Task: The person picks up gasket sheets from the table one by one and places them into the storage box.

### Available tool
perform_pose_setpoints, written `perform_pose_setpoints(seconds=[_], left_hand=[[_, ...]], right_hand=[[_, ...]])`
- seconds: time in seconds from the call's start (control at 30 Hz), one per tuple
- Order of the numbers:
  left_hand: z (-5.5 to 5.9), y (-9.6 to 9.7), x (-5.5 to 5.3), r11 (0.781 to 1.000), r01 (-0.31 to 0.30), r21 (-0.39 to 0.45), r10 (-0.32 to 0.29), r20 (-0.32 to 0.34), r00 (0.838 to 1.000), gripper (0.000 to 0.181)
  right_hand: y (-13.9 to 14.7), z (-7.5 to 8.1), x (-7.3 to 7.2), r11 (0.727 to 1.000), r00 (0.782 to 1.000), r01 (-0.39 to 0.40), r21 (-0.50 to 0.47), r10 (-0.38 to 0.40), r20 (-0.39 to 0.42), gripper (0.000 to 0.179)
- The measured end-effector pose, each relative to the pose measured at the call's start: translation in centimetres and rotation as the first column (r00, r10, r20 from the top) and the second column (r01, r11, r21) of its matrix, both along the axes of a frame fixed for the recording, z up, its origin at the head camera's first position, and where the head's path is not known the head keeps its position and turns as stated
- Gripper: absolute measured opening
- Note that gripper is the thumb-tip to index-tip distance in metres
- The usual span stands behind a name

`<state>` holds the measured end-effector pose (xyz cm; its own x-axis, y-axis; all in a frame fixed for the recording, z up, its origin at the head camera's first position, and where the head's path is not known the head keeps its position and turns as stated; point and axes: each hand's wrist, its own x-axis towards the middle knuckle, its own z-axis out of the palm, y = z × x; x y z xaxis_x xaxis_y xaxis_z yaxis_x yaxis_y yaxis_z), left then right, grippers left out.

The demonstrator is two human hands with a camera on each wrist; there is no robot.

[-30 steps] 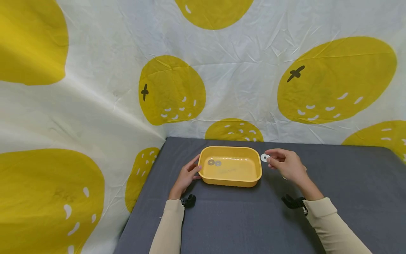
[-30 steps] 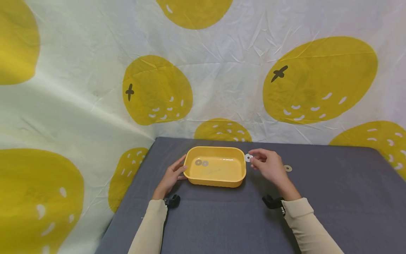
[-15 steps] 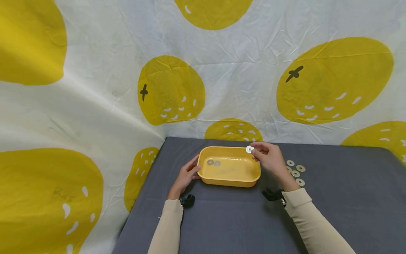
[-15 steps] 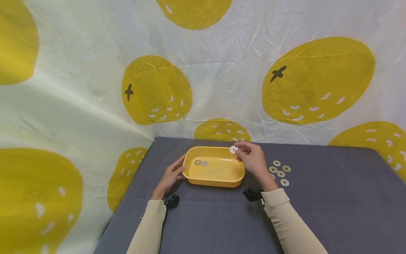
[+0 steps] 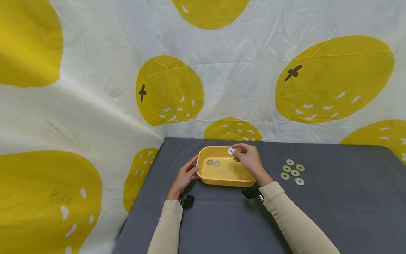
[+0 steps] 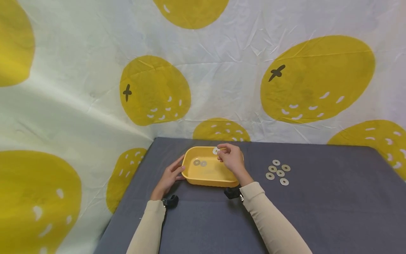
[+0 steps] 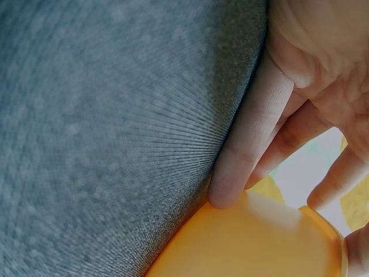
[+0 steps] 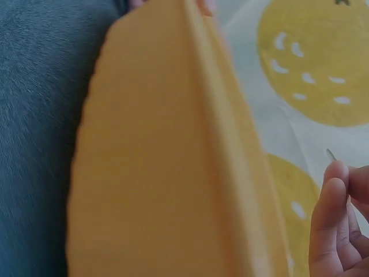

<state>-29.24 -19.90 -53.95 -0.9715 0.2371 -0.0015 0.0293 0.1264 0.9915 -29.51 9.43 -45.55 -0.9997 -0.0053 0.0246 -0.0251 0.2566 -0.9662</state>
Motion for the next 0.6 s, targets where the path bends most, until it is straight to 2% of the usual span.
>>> perform_pose_setpoints(seconds=[0.3, 0.5, 0.6], left_hand=[[0.0, 0.0, -0.3, 1.0, -0.01, 0.017, 0.01, 0.022, 1.0, 0.057], [0.2, -0.1, -0.2, 1.0, -0.014, 0.015, 0.014, 0.019, 1.0, 0.058], [0.0, 0.0, -0.2, 1.0, -0.011, 0.009, 0.011, 0.022, 1.0, 0.059]], right_hand=[[-3.1, -1.7, -1.1, 0.999, 0.999, -0.002, 0.035, 0.0, 0.054, 0.022], [-3.8, -2.8, -2.0, 0.995, 0.997, -0.003, 0.103, -0.006, 0.081, 0.019], [-3.7, -3.4, -2.3, 0.989, 0.995, -0.028, 0.147, 0.014, 0.096, 0.019]])
